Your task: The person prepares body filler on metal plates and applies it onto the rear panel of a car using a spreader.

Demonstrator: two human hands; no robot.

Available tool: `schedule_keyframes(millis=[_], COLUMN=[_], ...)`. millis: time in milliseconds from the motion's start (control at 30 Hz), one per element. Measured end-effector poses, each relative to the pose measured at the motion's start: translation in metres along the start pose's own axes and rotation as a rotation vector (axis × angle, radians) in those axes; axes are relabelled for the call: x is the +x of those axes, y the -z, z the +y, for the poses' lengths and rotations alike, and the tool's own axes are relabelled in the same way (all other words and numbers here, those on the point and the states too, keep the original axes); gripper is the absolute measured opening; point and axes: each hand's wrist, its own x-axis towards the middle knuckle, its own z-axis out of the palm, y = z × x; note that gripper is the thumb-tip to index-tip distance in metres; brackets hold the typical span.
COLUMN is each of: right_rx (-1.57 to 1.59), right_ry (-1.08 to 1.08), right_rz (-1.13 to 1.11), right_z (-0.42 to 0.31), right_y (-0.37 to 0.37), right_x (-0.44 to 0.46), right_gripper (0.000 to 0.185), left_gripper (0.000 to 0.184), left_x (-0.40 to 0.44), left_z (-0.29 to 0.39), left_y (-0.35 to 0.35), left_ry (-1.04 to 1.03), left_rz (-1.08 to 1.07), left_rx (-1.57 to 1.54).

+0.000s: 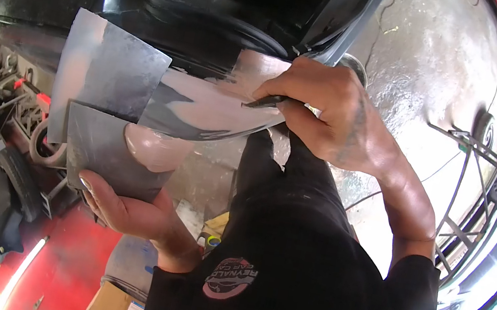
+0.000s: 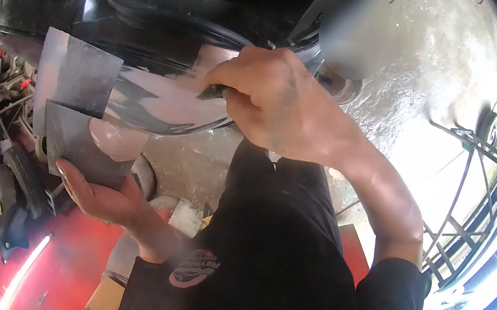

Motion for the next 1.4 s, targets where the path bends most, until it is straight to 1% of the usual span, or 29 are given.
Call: schedule_keyframes(millis=[67,167,267,367,467,567,667,767,867,967,1067,1167,1267,1367,1400], right_rx=[0.016,-0.132,-0.153,-0.22,-0.211,-0.15,-0.056,-0.098,-0.168,-0.177,-0.179,-0.088,0.03,-0.118,-0.132], right_ry=[0.013,0.034,0.023,0.131,0.091,0.047,-0.009,-0.111,-0.059,0.006,0.009,0.018,-0.048,0.057,0.066], right_rz=[0.02,0.09,0.092,0.122,0.092,0.033,-0.037,0.015,0.081,0.081,0.088,-0.001,-0.075,0.064,0.069], right_z=[-0.003,0.003,0.008,0.017,0.01,0.007,-0.003,-0.004,0.001,0.006,0.005,-0.004,-0.013,0.0,0.005], right_y=[0.005,0.003,-0.006,-0.019,-0.025,-0.017,-0.003,0.009,0.007,-0.007,-0.018,-0.011,0.003,-0.004,-0.008], right_x=[0.001,0.008,0.014,0.017,0.016,0.017,0.018,0.015,0.017,0.018,0.017,0.019,0.018,0.021,0.022], right_gripper=[0.03,0.028,0.024,0.028,0.025,0.022,0.022,0.023,0.023,0.024,0.024,0.024,0.025,0.028,0.028], left_gripper=[0.051,0.051,0.052,0.053,0.053,0.053,0.053,0.054,0.054,0.054,0.053,0.053,0.052,0.052,0.052], left_x=[0.001,0.003,0.004,0.006,0.008,0.007,0.007,0.008,0.01,0.011,0.012,0.013,0.012,0.012,0.012], left_z=[0.0,-0.001,0.0,-0.001,-0.001,-0.003,-0.001,0.001,-0.001,0.0,0.0,0.0,-0.001,-0.001,0.0], left_y=[-0.001,0.001,0.001,0.006,0.009,0.009,0.002,0.001,0.005,0.004,0.004,0.007,0.006,0.005,0.004], left_ry=[-0.001,0.004,-0.004,-0.001,0.0,0.007,0.014,0.013,0.014,0.019,0.016,0.01,0.022,0.017,0.014], left_rz=[0.003,0.006,-0.008,0.004,0.001,0.027,0.01,-0.004,-0.011,-0.014,-0.012,-0.016,-0.005,-0.019,-0.022], left_rx=[-0.017,-0.014,-0.011,-0.002,-0.005,0.012,-0.026,-0.017,-0.009,0.011,0.015,0.016,0.003,-0.003,-0.003])
